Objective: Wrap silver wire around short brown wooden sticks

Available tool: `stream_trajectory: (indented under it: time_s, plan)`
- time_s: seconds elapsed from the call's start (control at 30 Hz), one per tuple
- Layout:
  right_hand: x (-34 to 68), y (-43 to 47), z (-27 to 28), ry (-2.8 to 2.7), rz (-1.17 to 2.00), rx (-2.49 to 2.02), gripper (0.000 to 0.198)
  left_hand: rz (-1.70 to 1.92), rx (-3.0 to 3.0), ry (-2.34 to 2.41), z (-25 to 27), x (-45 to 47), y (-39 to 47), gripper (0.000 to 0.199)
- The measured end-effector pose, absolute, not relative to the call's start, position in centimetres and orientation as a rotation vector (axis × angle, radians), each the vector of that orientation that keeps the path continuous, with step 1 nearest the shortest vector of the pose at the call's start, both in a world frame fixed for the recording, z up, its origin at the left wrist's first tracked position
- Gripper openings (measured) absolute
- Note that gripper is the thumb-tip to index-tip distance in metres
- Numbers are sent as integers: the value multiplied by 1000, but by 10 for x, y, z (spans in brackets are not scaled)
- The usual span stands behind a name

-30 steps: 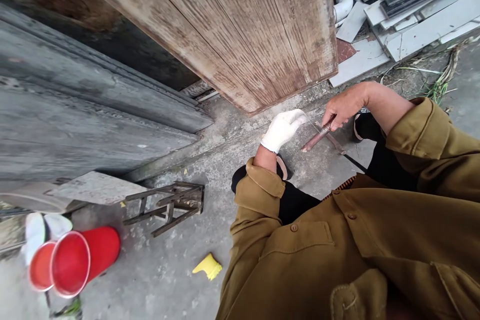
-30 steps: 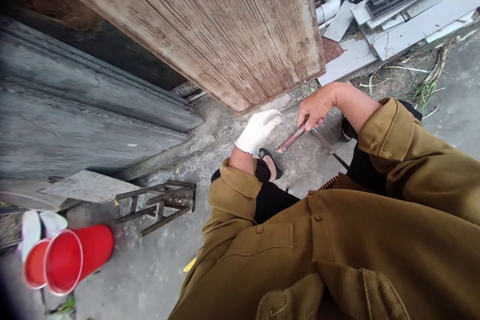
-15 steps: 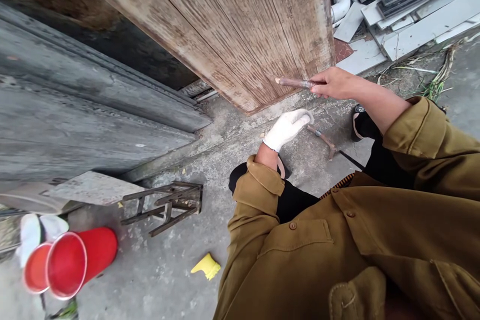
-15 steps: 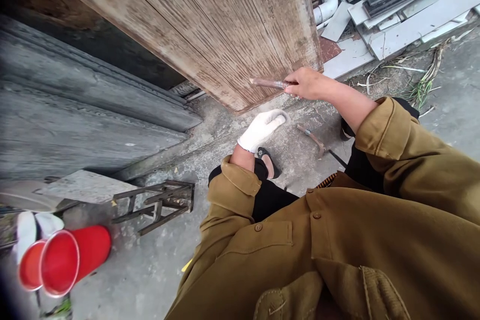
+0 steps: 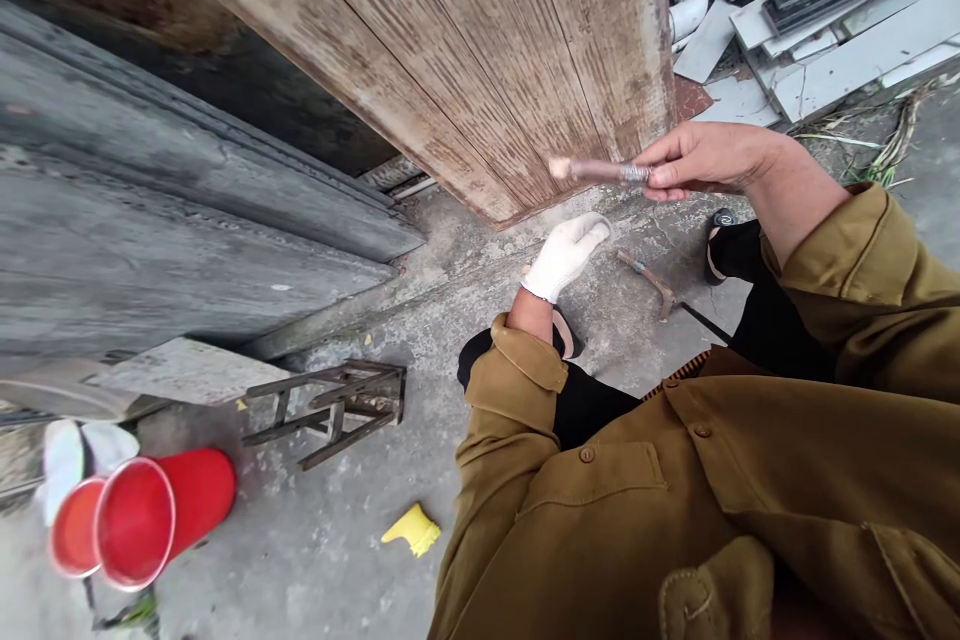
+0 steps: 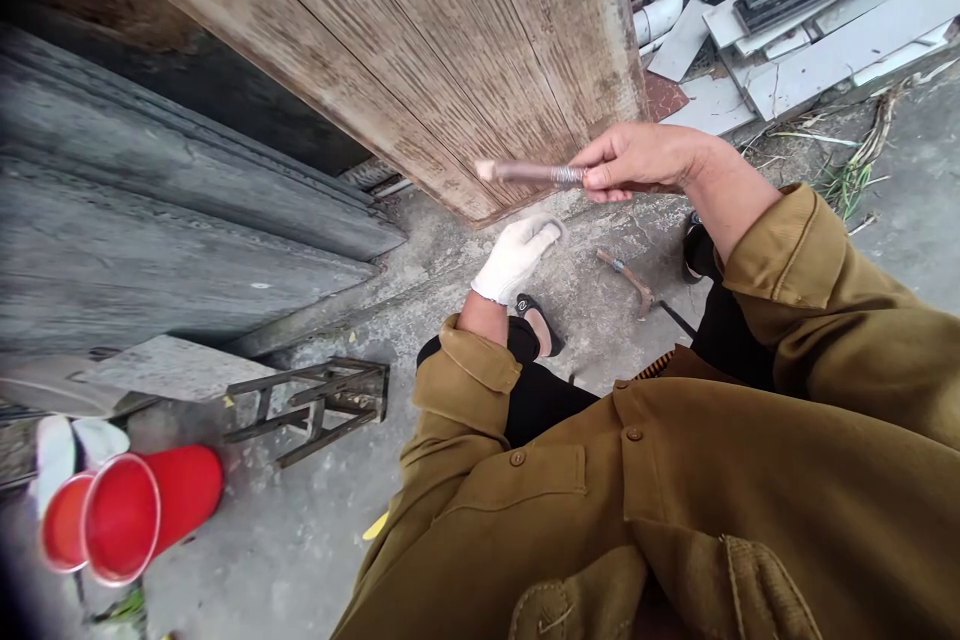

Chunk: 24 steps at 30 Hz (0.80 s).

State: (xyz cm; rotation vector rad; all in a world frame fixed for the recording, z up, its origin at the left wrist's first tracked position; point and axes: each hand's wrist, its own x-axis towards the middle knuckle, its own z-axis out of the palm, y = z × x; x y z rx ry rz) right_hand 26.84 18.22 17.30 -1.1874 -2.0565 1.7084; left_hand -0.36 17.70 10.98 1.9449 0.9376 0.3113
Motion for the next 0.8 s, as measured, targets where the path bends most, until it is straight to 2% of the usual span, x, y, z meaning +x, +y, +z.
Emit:
stream_trajectory:
  time_s: [0.13, 0.3, 0.37, 0.53, 0.7, 0.73, 0.8]
  plan:
    - [264, 189, 164, -2040, 1531, -1446, 37, 214, 2020, 825, 111, -2, 172, 29]
    - [252, 194, 155, -2461, 1167, -1750, 26, 107, 2189, 904, 106, -2, 171, 28]
    - [248, 192, 151, -2626, 1139, -1764, 23, 96, 2221, 967, 104, -3, 171, 26]
    - [230, 184, 137, -2868, 1595, -1540, 19, 126, 2208, 941, 103, -2, 168, 22]
    - [228, 180, 146, -2584, 2275, -984, 23, 179, 2112, 850, 105, -4, 171, 25]
    - [233, 180, 152, -2483, 2332, -832, 24, 206, 2072, 841, 107, -5, 173, 27]
    - [243, 180, 164, -2233, 2233, -789, 29, 272, 1981, 855, 109, -8, 176, 31]
